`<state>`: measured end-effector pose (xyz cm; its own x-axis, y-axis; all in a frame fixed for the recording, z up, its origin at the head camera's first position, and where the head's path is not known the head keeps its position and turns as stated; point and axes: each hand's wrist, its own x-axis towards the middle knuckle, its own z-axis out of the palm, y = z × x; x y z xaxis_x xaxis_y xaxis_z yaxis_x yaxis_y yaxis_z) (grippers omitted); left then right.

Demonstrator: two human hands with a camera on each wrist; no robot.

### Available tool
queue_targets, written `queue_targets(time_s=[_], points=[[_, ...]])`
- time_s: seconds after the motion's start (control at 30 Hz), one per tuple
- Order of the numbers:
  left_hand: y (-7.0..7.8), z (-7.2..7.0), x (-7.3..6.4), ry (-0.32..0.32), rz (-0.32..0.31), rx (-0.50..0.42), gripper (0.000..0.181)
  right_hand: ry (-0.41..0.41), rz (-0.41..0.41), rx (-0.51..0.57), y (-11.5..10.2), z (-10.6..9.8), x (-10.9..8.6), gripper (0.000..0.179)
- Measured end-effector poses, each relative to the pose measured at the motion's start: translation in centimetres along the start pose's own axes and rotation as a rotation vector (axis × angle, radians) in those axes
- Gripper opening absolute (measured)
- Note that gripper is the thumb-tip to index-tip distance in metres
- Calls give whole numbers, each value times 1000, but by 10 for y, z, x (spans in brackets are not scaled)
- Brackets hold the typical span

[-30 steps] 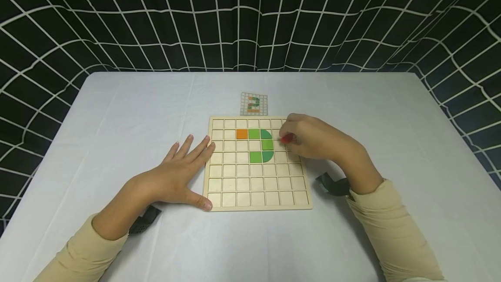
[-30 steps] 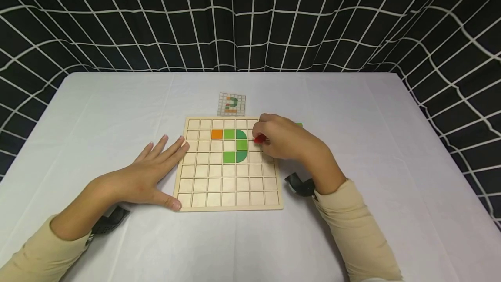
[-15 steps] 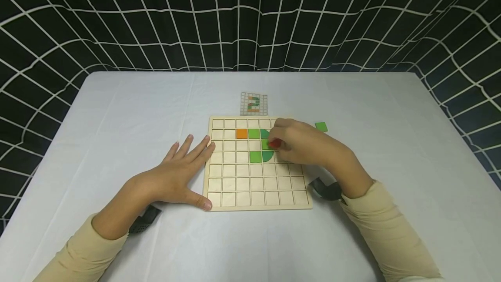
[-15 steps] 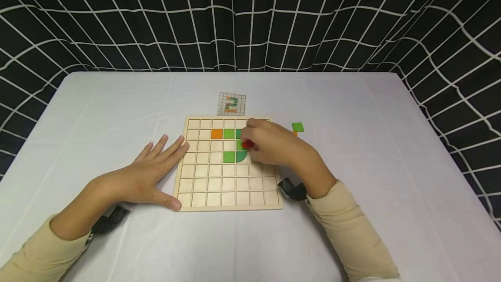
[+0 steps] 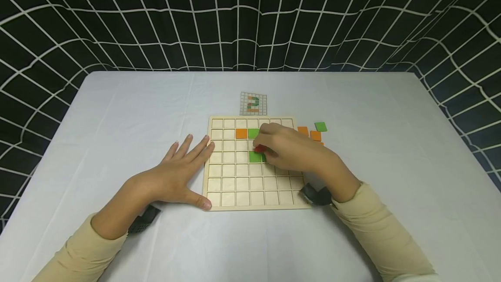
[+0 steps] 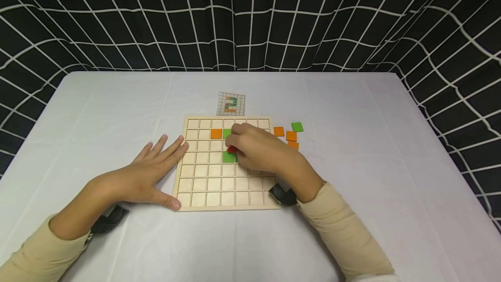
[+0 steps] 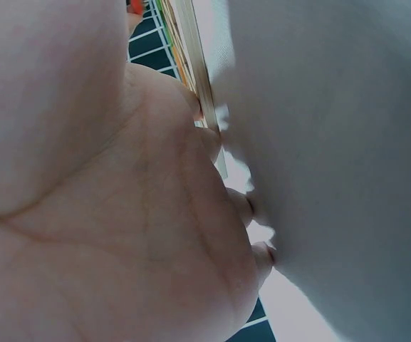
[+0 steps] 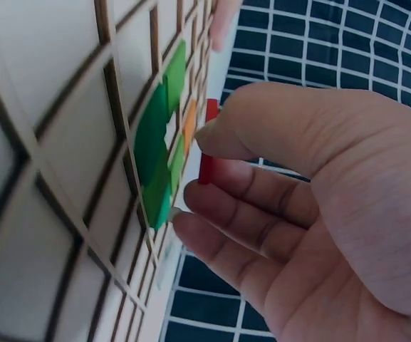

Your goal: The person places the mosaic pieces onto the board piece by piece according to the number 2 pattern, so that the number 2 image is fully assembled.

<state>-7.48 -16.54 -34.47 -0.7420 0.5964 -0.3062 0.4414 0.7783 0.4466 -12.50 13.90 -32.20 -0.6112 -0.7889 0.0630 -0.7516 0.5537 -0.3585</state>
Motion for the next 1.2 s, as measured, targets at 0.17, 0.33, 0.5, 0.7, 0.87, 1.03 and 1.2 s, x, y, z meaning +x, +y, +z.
queue_targets(time_s=[0.17, 0.33, 0.5, 0.7, 0.87, 1.03, 1.2], points=[[-1, 0, 0, 1, 1, 0, 135, 61, -51, -9, -6, 10, 4, 22], [0, 0, 0, 3, 8, -1, 135, 124, -103, -27, -11, 19, 8, 19], [1, -1, 0, 4, 7, -3, 135, 138, -118, -40, -16, 23, 10, 16], [1, -1, -1, 3, 1, 2, 135, 126, -130, -60, -19, 24, 13, 12], [1, -1, -1, 4, -6, -4, 135, 123, -152, -67, -20, 26, 15, 9], [1, -2, -1, 3, -3, -6, 134, 110, -137, -63, -21, 28, 16, 8], [1, -2, -1, 1, -3, -4, 134, 105, -130, -67, -22, 29, 16, 8]])
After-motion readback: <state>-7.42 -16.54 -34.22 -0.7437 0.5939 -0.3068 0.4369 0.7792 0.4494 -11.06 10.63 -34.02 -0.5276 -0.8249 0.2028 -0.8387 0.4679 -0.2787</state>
